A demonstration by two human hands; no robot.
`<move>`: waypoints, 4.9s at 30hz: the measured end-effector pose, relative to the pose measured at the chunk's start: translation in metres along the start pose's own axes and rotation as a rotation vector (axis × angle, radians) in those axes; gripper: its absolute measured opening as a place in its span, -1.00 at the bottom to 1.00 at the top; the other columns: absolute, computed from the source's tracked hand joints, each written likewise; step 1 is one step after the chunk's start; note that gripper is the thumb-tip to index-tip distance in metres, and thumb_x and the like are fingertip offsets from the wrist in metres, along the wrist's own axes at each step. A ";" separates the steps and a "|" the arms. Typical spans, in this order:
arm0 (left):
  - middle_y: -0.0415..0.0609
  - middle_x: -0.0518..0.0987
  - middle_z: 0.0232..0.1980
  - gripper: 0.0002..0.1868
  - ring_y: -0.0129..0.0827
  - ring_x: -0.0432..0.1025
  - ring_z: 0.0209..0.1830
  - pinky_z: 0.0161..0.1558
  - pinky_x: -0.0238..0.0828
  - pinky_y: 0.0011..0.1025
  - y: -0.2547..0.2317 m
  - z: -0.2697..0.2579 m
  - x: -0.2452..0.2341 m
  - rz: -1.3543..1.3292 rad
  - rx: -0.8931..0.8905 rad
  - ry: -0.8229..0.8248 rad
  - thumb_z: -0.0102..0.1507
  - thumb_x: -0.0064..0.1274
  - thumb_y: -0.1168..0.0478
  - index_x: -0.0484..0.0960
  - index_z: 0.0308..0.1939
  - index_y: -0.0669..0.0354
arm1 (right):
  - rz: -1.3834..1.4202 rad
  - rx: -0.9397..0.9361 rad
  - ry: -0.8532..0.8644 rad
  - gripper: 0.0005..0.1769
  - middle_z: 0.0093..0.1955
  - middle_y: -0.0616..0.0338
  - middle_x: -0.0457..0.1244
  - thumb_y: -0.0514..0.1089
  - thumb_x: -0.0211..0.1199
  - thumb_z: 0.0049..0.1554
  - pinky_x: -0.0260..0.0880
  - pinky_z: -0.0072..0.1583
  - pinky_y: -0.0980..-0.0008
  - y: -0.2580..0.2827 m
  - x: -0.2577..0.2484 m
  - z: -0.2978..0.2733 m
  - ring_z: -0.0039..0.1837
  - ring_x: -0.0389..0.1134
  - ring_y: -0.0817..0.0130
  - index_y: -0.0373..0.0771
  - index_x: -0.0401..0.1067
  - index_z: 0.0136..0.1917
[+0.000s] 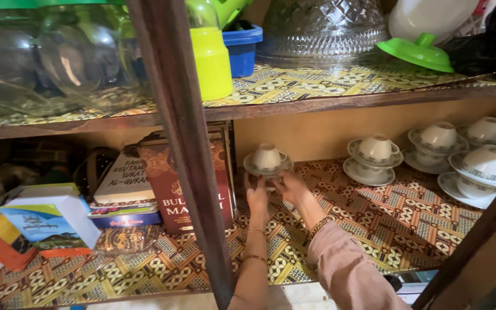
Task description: The person arranges cups and saucers on the shelves of a wooden cabinet by hand.
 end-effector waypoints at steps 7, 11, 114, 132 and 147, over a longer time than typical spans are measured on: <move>0.01 0.50 0.32 -0.22 -0.43 0.45 -0.20 -0.31 0.43 -0.48 0.007 0.022 0.003 0.021 0.113 -0.020 0.31 0.04 0.26 0.10 0.59 -0.08 | -0.041 -0.012 -0.032 -0.75 0.12 0.12 0.29 -0.34 0.02 0.21 0.46 0.09 0.34 -0.001 -0.003 0.001 0.10 0.33 0.35 -0.18 0.35 0.15; -0.05 0.50 0.30 -0.15 -0.38 0.39 -0.28 -0.32 0.38 -0.43 0.010 0.030 -0.011 -0.013 0.013 -0.081 0.29 0.01 0.29 0.00 0.60 -0.29 | 0.102 -0.024 0.123 -0.75 0.17 -0.05 0.30 -0.39 0.05 0.23 0.49 0.16 0.28 -0.005 0.023 0.002 0.18 0.34 0.21 -0.37 0.35 0.18; 0.13 0.33 0.48 -0.30 0.00 0.47 0.23 0.24 0.40 -0.21 -0.002 0.032 -0.016 -0.111 0.046 0.064 0.28 -0.10 0.38 0.18 0.53 0.14 | -0.306 -0.025 -0.177 -0.60 0.24 -0.28 0.27 -0.44 -0.07 0.24 0.54 -0.04 0.40 0.087 -0.113 -0.053 -0.03 0.48 0.13 -0.48 0.20 0.35; 0.07 0.30 0.47 -0.37 0.00 0.40 0.29 0.26 0.43 -0.25 -0.015 0.033 -0.019 -0.092 -0.038 0.086 0.28 -0.12 0.36 0.26 0.47 0.11 | -0.345 -0.086 -0.088 -0.52 0.14 -0.30 0.31 -0.47 -0.10 0.22 0.54 -0.01 0.35 0.091 -0.092 -0.073 -0.10 0.46 0.15 -0.47 0.14 0.42; 0.08 0.45 0.41 -0.44 -0.26 0.56 0.07 0.14 0.56 -0.31 -0.018 0.025 -0.030 0.133 -0.039 -0.069 0.36 -0.08 0.11 0.35 0.46 0.02 | -0.010 -0.477 -0.688 -0.56 0.16 -0.21 0.29 -0.30 0.02 0.23 0.47 0.11 0.27 0.181 -0.248 -0.047 0.07 0.41 0.07 -0.42 0.18 0.37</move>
Point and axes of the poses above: each hand's wrist, its own z-axis towards the middle knuckle, its own x-axis out of the palm, y = z × x, the point moved 7 cm from there along z, towards the middle knuckle
